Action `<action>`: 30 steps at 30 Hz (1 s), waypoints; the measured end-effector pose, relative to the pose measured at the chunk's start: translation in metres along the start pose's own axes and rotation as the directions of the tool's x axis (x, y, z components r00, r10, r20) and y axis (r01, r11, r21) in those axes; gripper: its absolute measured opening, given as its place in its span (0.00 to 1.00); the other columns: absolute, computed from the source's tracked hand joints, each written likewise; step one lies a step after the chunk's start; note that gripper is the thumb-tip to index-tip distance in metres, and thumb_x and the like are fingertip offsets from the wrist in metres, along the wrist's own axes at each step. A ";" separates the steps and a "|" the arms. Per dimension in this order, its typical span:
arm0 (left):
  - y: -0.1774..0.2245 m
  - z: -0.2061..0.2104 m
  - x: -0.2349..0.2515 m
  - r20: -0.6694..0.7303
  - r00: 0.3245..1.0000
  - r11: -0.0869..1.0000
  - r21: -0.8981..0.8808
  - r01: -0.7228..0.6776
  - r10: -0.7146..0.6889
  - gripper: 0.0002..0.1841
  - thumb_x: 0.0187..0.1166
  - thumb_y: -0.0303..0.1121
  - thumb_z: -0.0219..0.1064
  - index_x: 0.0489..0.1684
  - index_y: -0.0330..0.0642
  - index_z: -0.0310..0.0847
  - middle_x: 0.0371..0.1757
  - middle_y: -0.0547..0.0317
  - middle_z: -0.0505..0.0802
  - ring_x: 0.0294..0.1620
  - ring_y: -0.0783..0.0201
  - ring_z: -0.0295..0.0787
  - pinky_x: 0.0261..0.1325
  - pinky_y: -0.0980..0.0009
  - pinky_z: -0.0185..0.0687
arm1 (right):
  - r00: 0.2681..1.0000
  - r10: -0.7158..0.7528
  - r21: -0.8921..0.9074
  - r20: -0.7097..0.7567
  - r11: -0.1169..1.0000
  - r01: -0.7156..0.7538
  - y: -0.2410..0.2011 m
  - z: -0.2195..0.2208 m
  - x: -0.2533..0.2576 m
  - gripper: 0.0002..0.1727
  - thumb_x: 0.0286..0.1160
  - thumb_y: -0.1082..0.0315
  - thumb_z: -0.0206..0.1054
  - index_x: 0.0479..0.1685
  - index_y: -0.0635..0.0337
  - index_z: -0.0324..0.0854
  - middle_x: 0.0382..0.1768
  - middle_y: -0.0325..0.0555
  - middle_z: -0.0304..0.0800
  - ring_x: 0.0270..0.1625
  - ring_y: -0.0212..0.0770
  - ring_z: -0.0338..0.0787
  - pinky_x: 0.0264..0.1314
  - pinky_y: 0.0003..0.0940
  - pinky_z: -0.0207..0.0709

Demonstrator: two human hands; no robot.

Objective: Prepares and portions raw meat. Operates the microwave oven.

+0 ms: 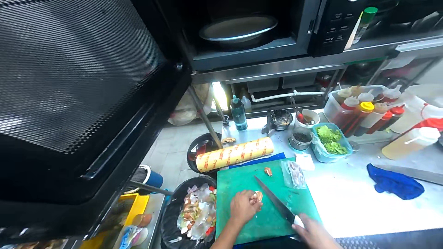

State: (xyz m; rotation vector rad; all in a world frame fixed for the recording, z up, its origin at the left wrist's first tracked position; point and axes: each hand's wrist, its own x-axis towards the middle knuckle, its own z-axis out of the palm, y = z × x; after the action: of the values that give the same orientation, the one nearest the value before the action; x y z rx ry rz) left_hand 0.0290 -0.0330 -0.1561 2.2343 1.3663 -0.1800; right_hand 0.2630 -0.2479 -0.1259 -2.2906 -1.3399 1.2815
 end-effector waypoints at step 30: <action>-0.030 0.063 -0.010 -0.462 0.706 0.843 0.296 -0.449 0.538 0.11 0.81 0.47 0.64 0.53 0.68 0.91 0.58 0.77 0.92 0.60 0.66 0.86 0.58 0.58 0.82 | 0.996 0.052 -0.333 0.068 0.943 -0.027 -0.027 -0.006 -0.019 0.21 0.86 0.45 0.56 0.64 0.48 0.74 0.39 0.56 0.93 0.44 0.63 0.95 0.42 0.68 0.87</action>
State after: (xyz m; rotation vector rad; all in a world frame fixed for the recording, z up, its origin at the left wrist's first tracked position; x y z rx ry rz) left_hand 0.0079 -0.0607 -0.2175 2.8381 0.9365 0.5874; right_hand 0.2464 -0.2462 -0.0968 -2.5193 -1.6561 1.2463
